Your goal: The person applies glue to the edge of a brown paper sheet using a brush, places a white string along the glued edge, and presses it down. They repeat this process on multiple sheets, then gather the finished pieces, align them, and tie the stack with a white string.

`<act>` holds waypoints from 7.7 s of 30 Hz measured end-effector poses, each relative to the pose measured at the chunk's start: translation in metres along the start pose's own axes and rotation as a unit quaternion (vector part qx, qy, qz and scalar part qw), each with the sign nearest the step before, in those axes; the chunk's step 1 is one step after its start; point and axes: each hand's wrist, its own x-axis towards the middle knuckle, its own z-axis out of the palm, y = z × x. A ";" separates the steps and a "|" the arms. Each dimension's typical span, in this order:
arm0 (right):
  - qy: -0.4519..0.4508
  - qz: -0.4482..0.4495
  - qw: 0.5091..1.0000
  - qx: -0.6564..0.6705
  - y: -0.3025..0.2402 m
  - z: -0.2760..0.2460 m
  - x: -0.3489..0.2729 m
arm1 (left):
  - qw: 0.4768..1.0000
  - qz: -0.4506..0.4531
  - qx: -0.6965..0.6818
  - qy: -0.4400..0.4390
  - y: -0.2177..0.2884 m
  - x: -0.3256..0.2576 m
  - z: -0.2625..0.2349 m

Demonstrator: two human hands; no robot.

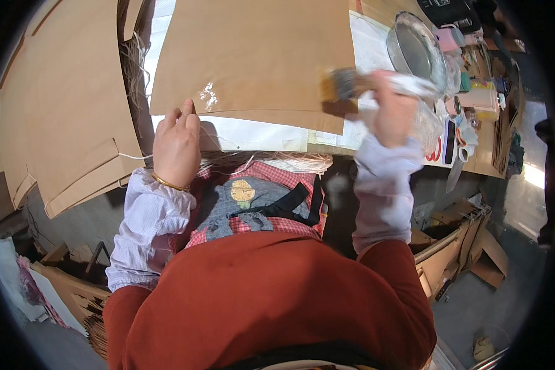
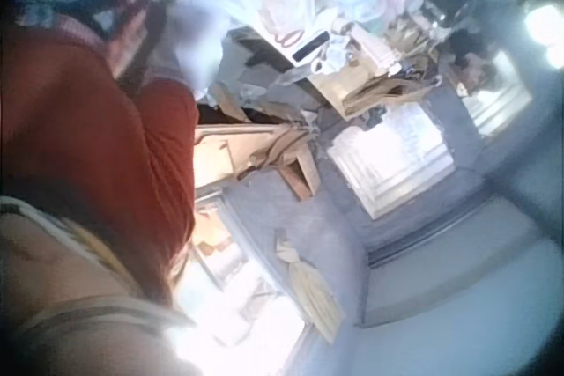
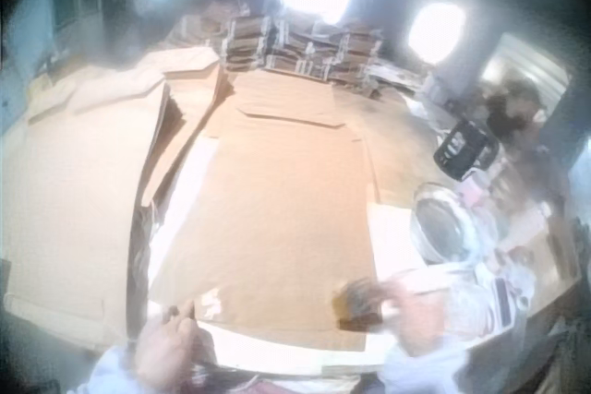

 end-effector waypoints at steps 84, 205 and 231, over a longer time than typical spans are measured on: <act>-0.058 -0.016 0.911 -0.409 0.079 0.028 -0.033 | 0.995 -0.092 -0.011 -0.025 -0.024 0.036 0.027; -0.157 -0.049 0.961 -0.224 -0.046 0.019 -0.047 | 0.998 0.024 0.005 -0.061 0.002 -0.031 -0.019; -0.314 -0.096 0.936 0.129 -0.021 0.023 -0.152 | 0.819 0.073 -0.553 -0.136 0.028 -0.022 -0.127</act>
